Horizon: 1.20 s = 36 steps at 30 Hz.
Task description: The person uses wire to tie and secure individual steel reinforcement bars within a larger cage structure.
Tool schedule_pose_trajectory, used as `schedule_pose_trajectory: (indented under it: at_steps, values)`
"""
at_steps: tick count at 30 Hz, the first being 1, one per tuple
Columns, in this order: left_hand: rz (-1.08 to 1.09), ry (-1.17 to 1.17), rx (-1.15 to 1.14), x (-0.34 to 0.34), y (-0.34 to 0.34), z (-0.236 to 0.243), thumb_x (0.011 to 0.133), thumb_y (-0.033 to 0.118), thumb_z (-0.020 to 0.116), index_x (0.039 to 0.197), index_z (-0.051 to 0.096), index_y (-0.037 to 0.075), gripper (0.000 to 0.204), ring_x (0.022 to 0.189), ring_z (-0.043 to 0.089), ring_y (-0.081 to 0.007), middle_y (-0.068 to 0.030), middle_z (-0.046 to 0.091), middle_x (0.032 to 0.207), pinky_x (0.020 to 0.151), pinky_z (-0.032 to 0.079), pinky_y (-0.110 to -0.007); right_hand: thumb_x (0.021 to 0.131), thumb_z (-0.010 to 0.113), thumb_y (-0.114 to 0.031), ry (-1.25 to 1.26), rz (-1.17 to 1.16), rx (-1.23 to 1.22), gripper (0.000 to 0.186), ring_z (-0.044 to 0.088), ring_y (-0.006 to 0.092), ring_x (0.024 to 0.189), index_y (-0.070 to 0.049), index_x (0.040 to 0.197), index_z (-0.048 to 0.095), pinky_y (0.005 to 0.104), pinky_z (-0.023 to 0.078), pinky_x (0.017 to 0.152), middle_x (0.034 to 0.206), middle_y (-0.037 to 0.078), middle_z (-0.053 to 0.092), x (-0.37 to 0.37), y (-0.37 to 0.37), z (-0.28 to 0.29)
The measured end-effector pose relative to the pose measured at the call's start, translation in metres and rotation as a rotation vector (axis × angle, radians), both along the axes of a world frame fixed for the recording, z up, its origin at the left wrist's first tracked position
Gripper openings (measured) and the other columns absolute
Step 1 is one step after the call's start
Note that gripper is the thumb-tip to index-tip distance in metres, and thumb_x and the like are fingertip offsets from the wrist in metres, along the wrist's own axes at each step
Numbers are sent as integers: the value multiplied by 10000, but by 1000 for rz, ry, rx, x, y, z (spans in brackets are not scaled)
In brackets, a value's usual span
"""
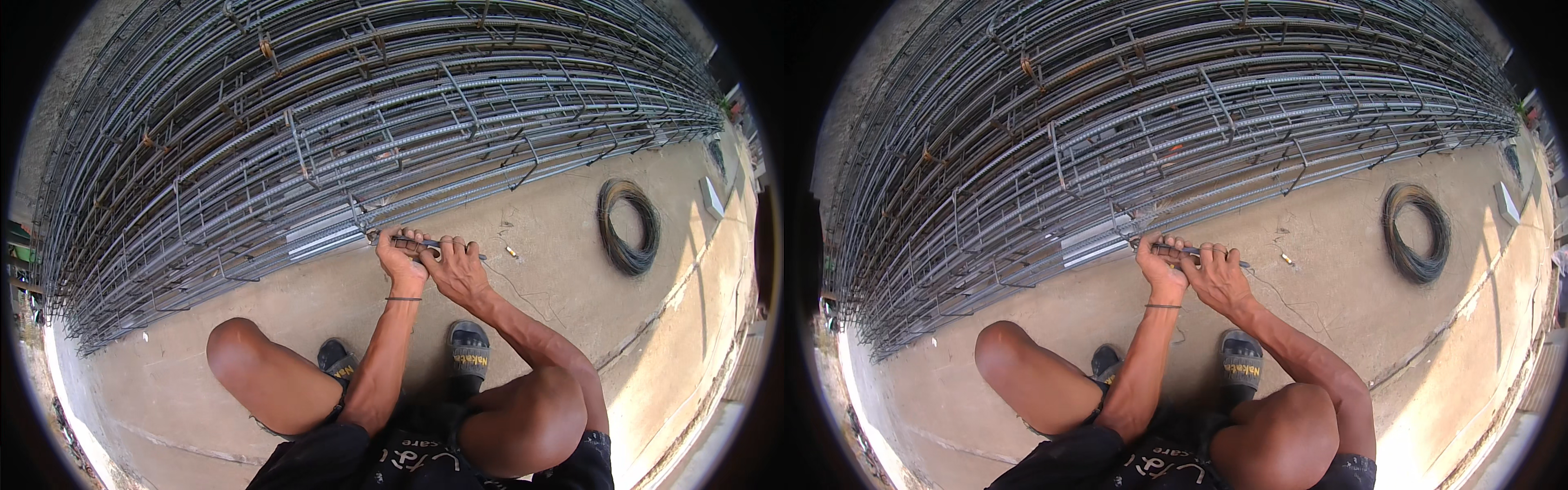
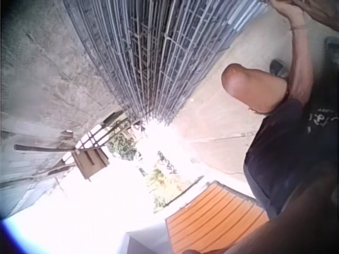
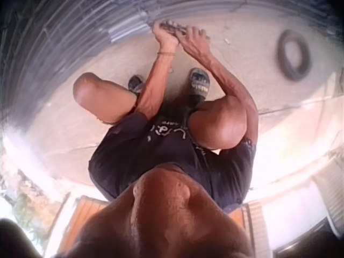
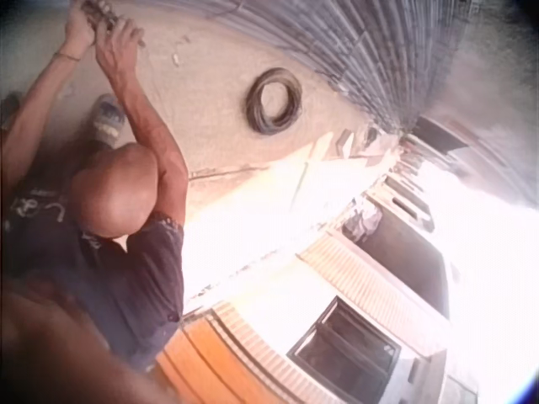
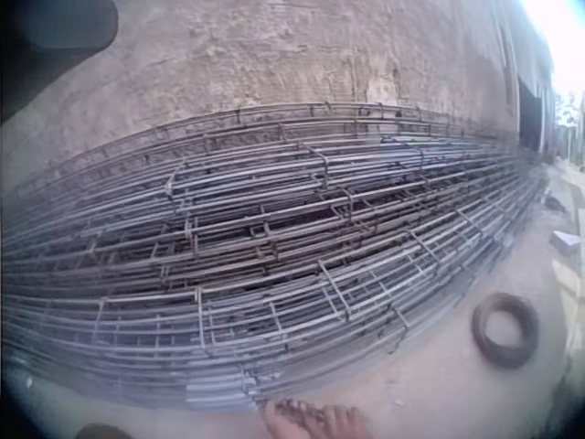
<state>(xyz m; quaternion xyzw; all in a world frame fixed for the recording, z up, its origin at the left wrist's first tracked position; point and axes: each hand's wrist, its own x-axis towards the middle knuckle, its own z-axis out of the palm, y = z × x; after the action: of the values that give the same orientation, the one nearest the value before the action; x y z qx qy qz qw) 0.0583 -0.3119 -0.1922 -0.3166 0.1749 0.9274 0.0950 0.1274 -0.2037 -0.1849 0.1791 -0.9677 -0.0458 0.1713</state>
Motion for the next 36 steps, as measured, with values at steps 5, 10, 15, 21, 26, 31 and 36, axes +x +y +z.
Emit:
schedule_pose_trajectory:
  at_steps: [5,10,15,21,26,31,36]
  values:
    - [98,24,-30,-15,5,2,808,157,558,729,434,92,160,602,523,-228,-65,508,658,645,523,-406,852,538,-208,-62,128,48,304,577,306,867,-93,1131,582,453,430,651,942,167,560,-30,17,4]
    - [190,-48,-32,-22,19,7,822,209,535,720,442,81,189,589,504,-216,-58,483,664,627,502,-393,841,561,-210,-97,213,12,262,582,298,859,-105,1080,580,449,431,641,915,156,554,-45,34,3]
    - [202,-68,-18,-23,22,-1,827,216,537,740,439,83,188,592,493,-212,-54,475,663,651,492,-384,840,566,-205,-110,234,16,205,583,295,874,-117,1025,569,440,420,644,904,147,551,-46,38,4]
    - [126,34,36,-17,6,-3,826,218,555,744,411,130,188,610,509,-206,-24,476,635,668,485,-394,838,613,-204,117,114,206,235,627,316,858,-118,1057,606,587,415,920,934,161,593,6,4,73]
    - [109,70,36,-14,-3,-3,839,206,533,733,401,131,186,605,503,-207,-22,473,635,674,482,-396,776,758,-380,-339,-13,-623,421,672,343,852,-37,1010,691,567,371,1029,888,199,682,-14,6,122]
    - [-8,96,92,-3,-5,-10,807,205,533,691,443,130,164,571,479,-211,-19,454,596,660,452,-397,885,697,-367,-1708,-216,-1310,413,625,173,721,4,1061,665,326,498,651,838,66,670,-50,49,57]
    - [-191,145,160,5,-29,-23,800,212,541,677,441,141,174,544,465,-198,-11,436,560,636,430,-387,902,683,-236,-1898,-252,-1540,220,520,107,616,-23,897,629,287,446,566,721,20,581,-24,23,26]
